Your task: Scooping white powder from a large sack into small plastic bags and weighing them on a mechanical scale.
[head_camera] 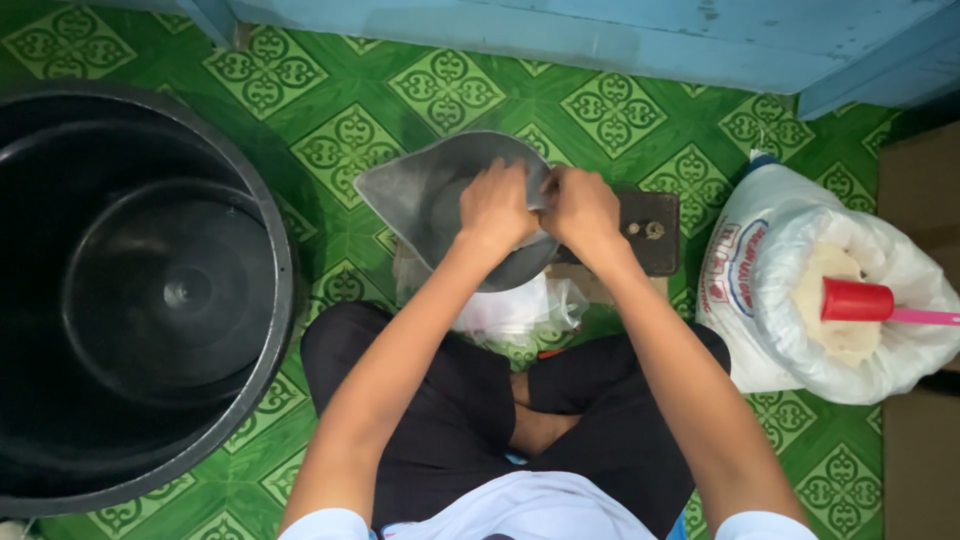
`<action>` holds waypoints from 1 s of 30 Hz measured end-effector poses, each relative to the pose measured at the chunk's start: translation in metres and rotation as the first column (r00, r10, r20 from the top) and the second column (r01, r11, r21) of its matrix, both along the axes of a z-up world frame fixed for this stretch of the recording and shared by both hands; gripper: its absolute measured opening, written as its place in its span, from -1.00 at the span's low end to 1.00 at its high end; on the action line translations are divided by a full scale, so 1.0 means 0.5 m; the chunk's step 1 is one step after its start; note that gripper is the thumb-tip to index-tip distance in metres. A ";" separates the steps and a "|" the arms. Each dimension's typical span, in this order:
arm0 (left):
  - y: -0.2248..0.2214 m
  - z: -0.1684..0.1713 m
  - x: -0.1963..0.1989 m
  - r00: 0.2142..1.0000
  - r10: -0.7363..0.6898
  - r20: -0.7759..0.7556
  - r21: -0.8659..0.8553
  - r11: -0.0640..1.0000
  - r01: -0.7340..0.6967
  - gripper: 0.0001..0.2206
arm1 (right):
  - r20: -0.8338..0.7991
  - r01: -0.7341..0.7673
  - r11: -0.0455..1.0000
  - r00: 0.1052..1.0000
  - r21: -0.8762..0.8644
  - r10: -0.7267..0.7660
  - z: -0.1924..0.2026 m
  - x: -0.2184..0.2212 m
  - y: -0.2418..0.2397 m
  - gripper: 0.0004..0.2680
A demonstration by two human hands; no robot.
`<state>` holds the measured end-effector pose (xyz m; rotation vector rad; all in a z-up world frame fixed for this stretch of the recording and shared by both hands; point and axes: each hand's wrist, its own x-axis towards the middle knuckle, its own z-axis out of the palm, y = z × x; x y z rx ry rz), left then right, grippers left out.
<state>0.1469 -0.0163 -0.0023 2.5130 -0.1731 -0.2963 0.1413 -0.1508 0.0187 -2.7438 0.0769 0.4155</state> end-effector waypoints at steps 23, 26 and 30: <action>0.037 0.094 -0.031 0.988 0.013 -0.151 -0.073 0.997 -0.024 -0.46 | 0.070 0.143 0.963 0.984 0.229 -0.162 0.167 -0.085 0.011 -0.79; 0.038 0.087 -0.031 0.987 0.031 -0.156 -0.099 0.994 -0.047 -0.44 | 0.119 0.135 0.946 0.977 0.294 -0.176 0.150 -0.097 -0.002 -0.79; 0.035 0.106 -0.046 0.981 0.049 -0.188 -0.125 0.989 -0.073 -0.39 | 0.111 0.168 0.933 0.971 0.317 -0.213 0.125 -0.093 -0.007 -0.79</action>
